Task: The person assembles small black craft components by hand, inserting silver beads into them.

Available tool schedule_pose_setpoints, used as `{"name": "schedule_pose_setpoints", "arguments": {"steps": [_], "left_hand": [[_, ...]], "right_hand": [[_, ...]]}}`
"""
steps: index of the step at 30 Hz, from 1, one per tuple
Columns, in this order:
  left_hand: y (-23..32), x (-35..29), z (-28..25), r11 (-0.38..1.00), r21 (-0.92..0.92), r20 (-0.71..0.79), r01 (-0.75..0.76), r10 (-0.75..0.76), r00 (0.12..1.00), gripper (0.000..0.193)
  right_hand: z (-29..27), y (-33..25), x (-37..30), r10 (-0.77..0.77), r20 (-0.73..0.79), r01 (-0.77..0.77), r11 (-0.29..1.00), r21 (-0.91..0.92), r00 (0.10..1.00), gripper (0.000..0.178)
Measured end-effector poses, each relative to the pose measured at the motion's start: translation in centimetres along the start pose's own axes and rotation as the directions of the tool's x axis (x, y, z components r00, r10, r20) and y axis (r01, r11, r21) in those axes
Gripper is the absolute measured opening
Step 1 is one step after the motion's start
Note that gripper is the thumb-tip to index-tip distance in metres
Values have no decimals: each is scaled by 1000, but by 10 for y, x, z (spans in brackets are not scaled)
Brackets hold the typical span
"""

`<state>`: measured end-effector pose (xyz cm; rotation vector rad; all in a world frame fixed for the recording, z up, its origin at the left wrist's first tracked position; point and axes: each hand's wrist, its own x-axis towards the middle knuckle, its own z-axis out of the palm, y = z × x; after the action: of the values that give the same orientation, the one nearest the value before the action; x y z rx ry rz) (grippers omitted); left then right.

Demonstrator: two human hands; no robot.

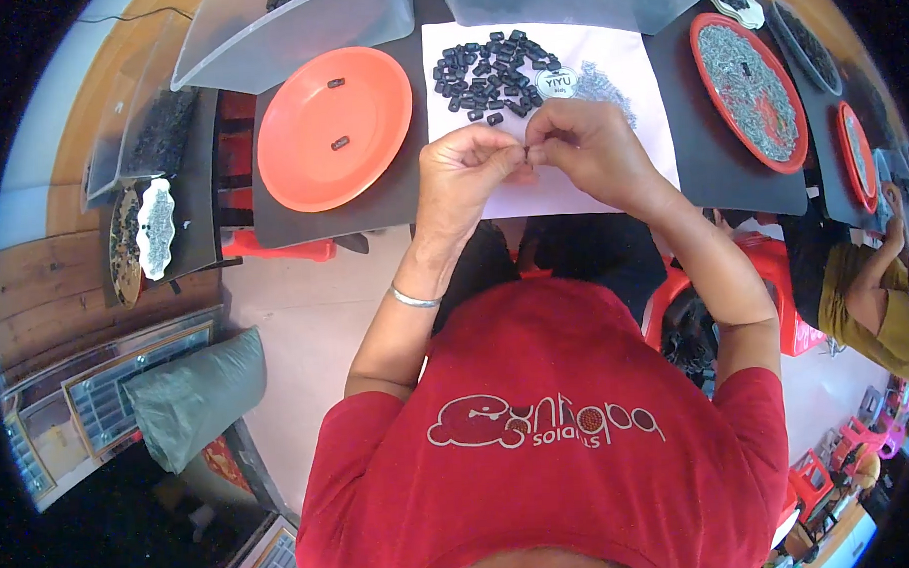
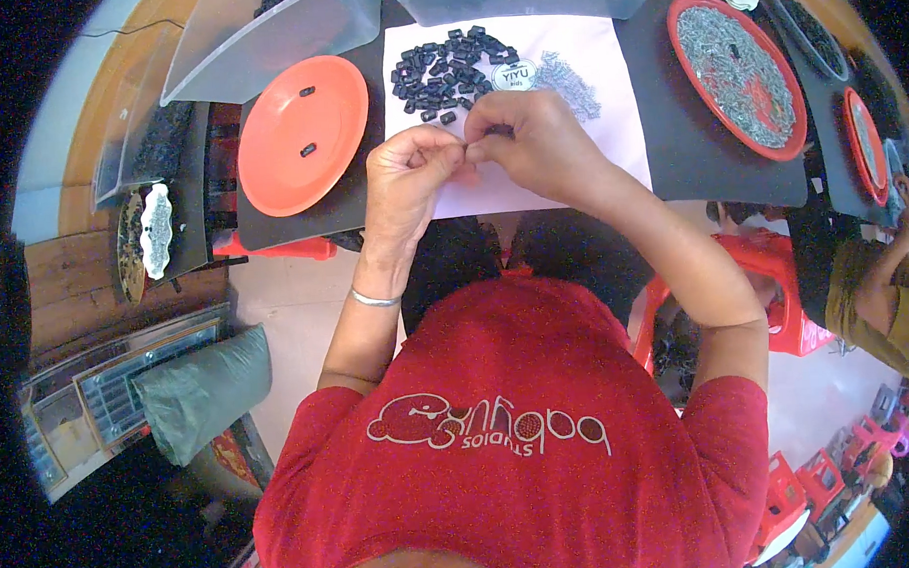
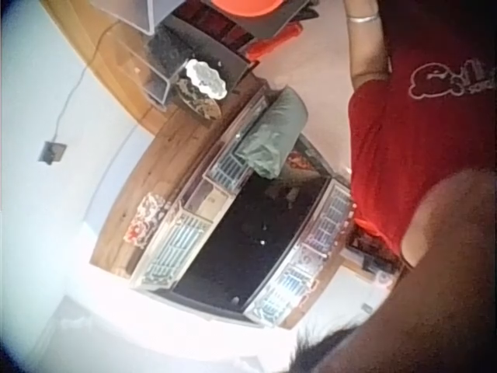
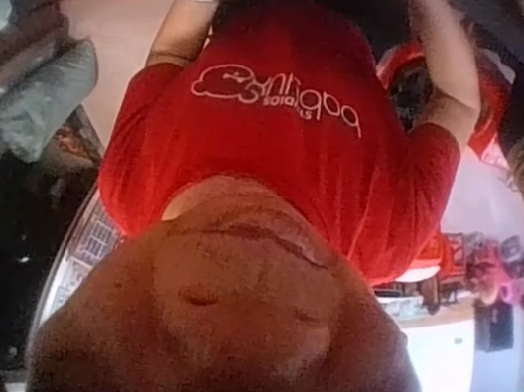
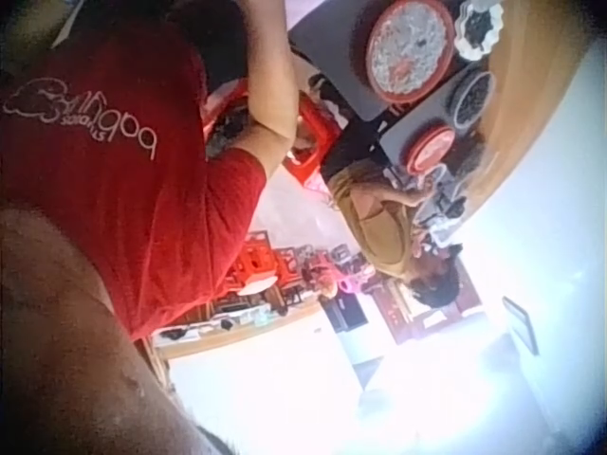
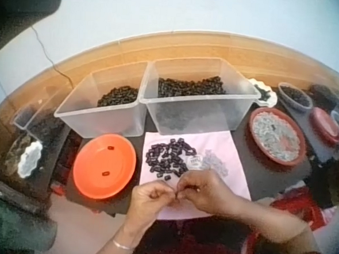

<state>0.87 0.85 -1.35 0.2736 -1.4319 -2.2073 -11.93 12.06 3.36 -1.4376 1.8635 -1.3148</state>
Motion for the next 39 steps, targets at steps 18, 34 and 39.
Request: {"name": "schedule_pose_setpoints", "arguments": {"steps": [18, 34, 39], "left_hand": [[0, -4, 8, 991, -44, -154, -130, 122, 981, 5], [4, -3, 11, 986, 112, -194, -124, 144, 970, 5], [4, -5, 3, 993, 68, -78, -92, 97, 992, 3]], "right_hand": [[20, -10, -7, -218, -171, 178, 959, -219, 961, 11], [20, -5, -6, 8, -139, -19, 997, -77, 990, 10], [1, -3, -6, 216, 102, -232, 955, 186, 971, 11]]}}
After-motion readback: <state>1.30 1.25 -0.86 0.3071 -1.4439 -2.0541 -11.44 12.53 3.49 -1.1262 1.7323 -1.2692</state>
